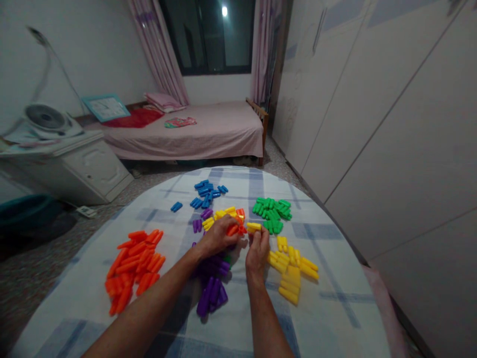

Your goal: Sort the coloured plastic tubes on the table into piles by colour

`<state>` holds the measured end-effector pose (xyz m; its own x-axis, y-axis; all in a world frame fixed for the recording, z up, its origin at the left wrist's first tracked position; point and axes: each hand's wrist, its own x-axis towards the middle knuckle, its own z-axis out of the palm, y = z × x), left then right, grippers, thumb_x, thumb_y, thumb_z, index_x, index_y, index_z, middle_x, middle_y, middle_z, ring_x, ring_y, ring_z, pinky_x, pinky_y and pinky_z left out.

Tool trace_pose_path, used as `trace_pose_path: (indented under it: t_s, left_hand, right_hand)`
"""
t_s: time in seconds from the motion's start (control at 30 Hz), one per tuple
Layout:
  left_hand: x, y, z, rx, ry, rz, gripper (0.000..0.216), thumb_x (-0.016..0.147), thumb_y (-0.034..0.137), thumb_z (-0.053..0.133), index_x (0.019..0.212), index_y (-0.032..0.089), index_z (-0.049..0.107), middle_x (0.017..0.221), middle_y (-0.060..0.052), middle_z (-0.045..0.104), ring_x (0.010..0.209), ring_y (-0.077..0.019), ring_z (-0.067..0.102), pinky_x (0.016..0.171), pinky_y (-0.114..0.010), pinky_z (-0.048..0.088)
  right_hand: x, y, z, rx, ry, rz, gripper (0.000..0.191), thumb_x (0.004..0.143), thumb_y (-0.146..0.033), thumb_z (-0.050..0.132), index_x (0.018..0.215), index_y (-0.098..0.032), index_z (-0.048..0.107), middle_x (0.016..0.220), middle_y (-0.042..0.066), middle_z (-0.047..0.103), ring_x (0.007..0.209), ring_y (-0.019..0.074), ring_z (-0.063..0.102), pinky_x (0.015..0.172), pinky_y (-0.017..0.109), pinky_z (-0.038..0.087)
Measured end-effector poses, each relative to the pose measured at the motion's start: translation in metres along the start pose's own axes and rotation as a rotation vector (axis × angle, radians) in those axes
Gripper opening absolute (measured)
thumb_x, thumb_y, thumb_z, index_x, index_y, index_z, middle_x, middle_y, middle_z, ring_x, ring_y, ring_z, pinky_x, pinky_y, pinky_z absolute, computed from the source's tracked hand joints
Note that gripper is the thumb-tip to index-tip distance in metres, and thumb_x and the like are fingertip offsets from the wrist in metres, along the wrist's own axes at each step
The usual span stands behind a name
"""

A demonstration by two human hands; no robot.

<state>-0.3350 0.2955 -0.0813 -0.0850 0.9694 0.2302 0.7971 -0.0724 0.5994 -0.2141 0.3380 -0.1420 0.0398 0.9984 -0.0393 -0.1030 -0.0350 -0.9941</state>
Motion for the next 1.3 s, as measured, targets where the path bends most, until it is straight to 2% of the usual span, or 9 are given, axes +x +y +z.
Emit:
trace_pose_path:
  t_s: [0.2,0.3,0.4,0.57,0.77,0.9,1.0,1.17,1.3]
  left_hand:
    - [-0.047,-0.012,-0.066,0.080,0.368,-0.066,0.014,0.079,0.020,0.055,0.093,0.021,0.059,0.099,-0.004,0.060,0.095,-0.0185,0.057,0.087,-0.033,0.046]
    - [-0.086,-0.037,-0.100,0.325,0.493,-0.193,0.016,0.079,0.023,0.051,0.093,0.021,0.058,0.101,-0.007,0.058,0.098,-0.0215,0.056,0.091,-0.038,0.046]
    - [-0.122,-0.069,-0.122,0.550,0.535,-0.369,0.021,0.081,0.027,0.046,0.097,0.020,0.057,0.106,-0.009,0.056,0.102,-0.0239,0.055,0.091,-0.040,0.046]
    - [-0.159,-0.109,-0.122,0.688,0.415,-0.561,0.029,0.083,0.035,0.044,0.103,0.018,0.057,0.112,-0.011,0.055,0.104,-0.0291,0.054,0.091,-0.044,0.046]
    - [-0.169,-0.110,-0.111,0.670,0.465,-0.568,0.041,0.086,0.044,0.040,0.113,0.018,0.055,0.119,-0.013,0.054,0.110,-0.0297,0.052,0.097,-0.044,0.043]
    - [-0.156,-0.089,-0.114,0.693,0.553,-0.504,0.039,0.086,0.042,0.040,0.109,0.016,0.059,0.121,-0.014,0.053,0.112,-0.0308,0.051,0.098,-0.046,0.041]
    - [-0.125,-0.065,-0.110,0.526,0.546,-0.335,0.034,0.086,0.038,0.044,0.107,0.018,0.060,0.118,-0.012,0.056,0.111,-0.0269,0.053,0.099,-0.043,0.042]
    - [-0.035,-0.031,-0.071,0.299,0.294,-0.054,0.027,0.086,0.029,0.049,0.108,0.018,0.062,0.118,-0.010,0.058,0.113,-0.0226,0.052,0.100,-0.039,0.042]
    - [0.033,-0.023,-0.028,0.343,0.037,-0.007,0.031,0.085,0.029,0.052,0.113,0.017,0.062,0.119,-0.010,0.060,0.114,-0.0220,0.052,0.101,-0.037,0.040]
  right_hand:
    - [-0.003,-0.006,0.002,0.007,0.002,0.027,0.037,0.076,-0.049,0.044,0.096,-0.021,0.055,0.089,0.003,0.063,0.075,0.0163,0.060,0.067,0.028,0.045]
    - [-0.005,-0.009,0.001,-0.030,-0.002,0.018,0.036,0.076,-0.049,0.044,0.096,-0.021,0.055,0.086,0.002,0.063,0.073,0.0164,0.061,0.066,0.028,0.044]
    - [-0.006,-0.012,0.001,-0.059,-0.003,0.015,0.035,0.076,-0.048,0.044,0.096,-0.021,0.055,0.084,0.001,0.064,0.072,0.0164,0.061,0.066,0.028,0.044]
    - [-0.007,-0.013,0.001,-0.079,-0.017,0.014,0.035,0.077,-0.048,0.043,0.097,-0.021,0.055,0.086,0.002,0.064,0.071,0.0161,0.061,0.065,0.028,0.045]
    - [-0.006,-0.008,0.000,-0.090,-0.039,-0.005,0.037,0.079,-0.049,0.043,0.099,-0.021,0.055,0.087,0.001,0.062,0.072,0.0159,0.060,0.066,0.028,0.046]
    - [-0.006,-0.008,0.001,-0.103,-0.041,-0.010,0.037,0.081,-0.049,0.042,0.101,-0.020,0.055,0.087,0.001,0.061,0.073,0.0160,0.060,0.067,0.028,0.046]
    - [-0.006,-0.008,0.001,-0.107,-0.035,-0.005,0.037,0.081,-0.048,0.042,0.101,-0.020,0.055,0.087,0.001,0.061,0.073,0.0158,0.060,0.067,0.028,0.046]
    - [-0.006,-0.009,0.001,-0.079,-0.030,0.004,0.036,0.080,-0.048,0.043,0.100,-0.021,0.056,0.086,0.001,0.062,0.070,0.0150,0.059,0.064,0.026,0.046]
    - [-0.005,-0.008,0.000,-0.054,-0.033,-0.010,0.036,0.080,-0.049,0.044,0.098,-0.021,0.056,0.085,0.001,0.063,0.068,0.0147,0.059,0.062,0.026,0.046]
